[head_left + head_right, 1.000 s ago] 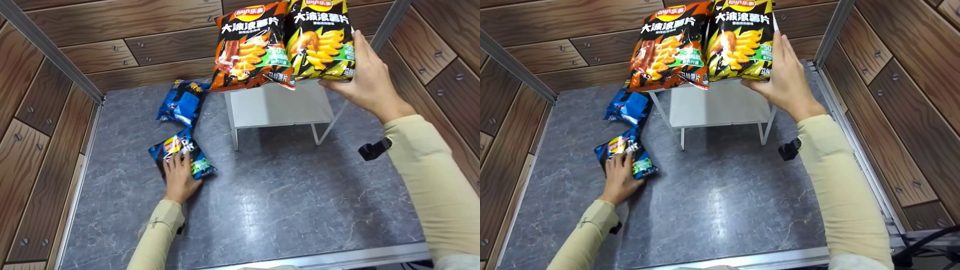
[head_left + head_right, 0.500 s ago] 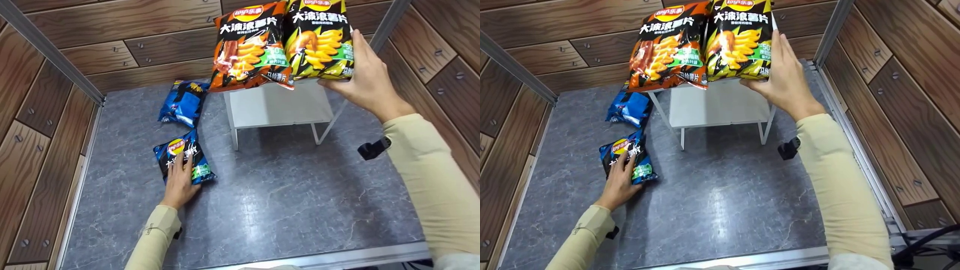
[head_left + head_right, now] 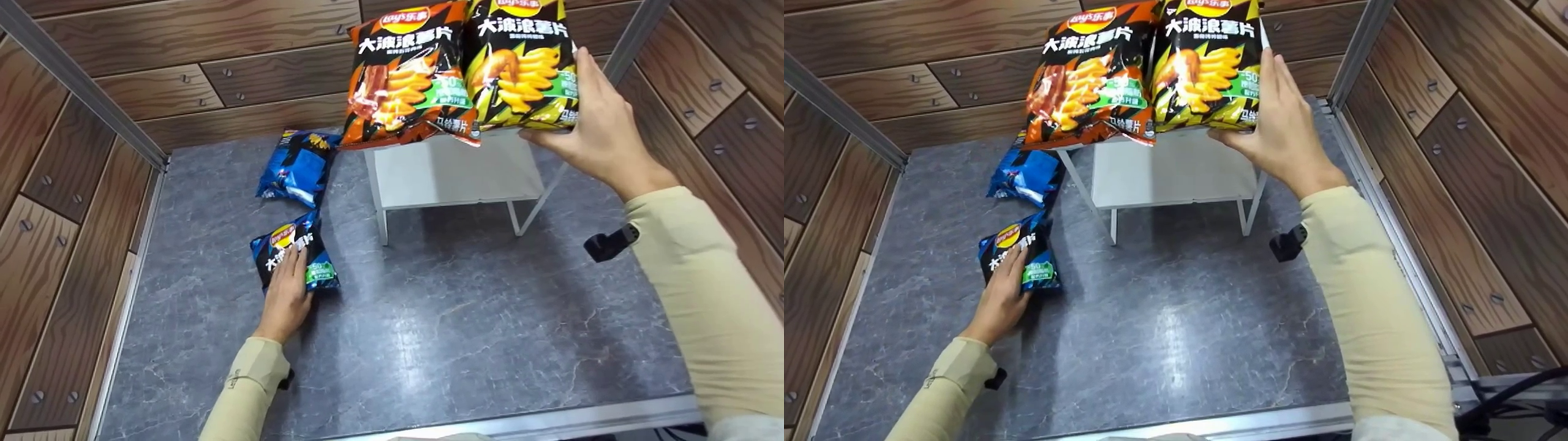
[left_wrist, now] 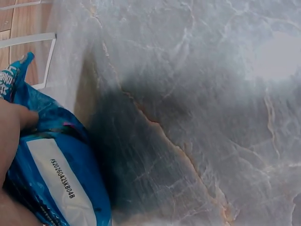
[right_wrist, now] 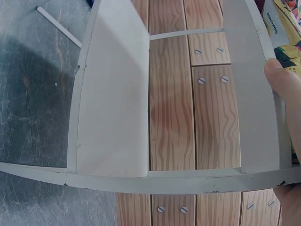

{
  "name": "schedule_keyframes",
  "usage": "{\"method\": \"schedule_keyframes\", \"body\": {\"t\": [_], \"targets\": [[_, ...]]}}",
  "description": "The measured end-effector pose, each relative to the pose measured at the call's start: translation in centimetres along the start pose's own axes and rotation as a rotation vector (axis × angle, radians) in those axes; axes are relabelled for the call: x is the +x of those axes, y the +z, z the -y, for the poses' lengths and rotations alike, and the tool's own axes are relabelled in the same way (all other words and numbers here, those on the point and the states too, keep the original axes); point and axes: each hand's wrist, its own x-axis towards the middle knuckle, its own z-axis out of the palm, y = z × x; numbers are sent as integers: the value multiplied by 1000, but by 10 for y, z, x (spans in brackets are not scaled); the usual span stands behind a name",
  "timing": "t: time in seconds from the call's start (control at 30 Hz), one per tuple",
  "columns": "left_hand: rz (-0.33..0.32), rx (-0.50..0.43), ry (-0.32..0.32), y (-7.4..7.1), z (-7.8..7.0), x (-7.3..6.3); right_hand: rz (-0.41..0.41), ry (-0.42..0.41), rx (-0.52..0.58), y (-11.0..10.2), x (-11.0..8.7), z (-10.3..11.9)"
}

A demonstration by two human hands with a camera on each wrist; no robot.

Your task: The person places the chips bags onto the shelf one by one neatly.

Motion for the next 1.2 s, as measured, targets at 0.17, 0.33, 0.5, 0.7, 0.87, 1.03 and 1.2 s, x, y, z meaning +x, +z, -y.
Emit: {"method": "schedule_keyframes", "body": {"t": [0.17, 0.33, 0.5, 0.7, 0.87, 1.03, 1.2], "targets": [[-80, -2, 39, -2, -1, 1, -4, -5, -2, 1, 0, -1], [-155, -35, 50, -7, -3, 0, -4, -16, 0, 2, 1, 0], [-176, -94, 43, -14, -9, 5, -3, -3, 3, 1, 0, 0], [-171, -144, 34, -23, -18, 9, -7, -26, 1, 2, 0, 2], [-160, -177, 95, -29, -24, 9, -10, -36, 2, 2, 0, 2], [-161, -184, 151, -40, -30, 7, -8, -28, 6, 1, -1, 2], [-128, -157, 203, -53, -36, 6, -3, -22, 6, 0, -1, 1]]}}
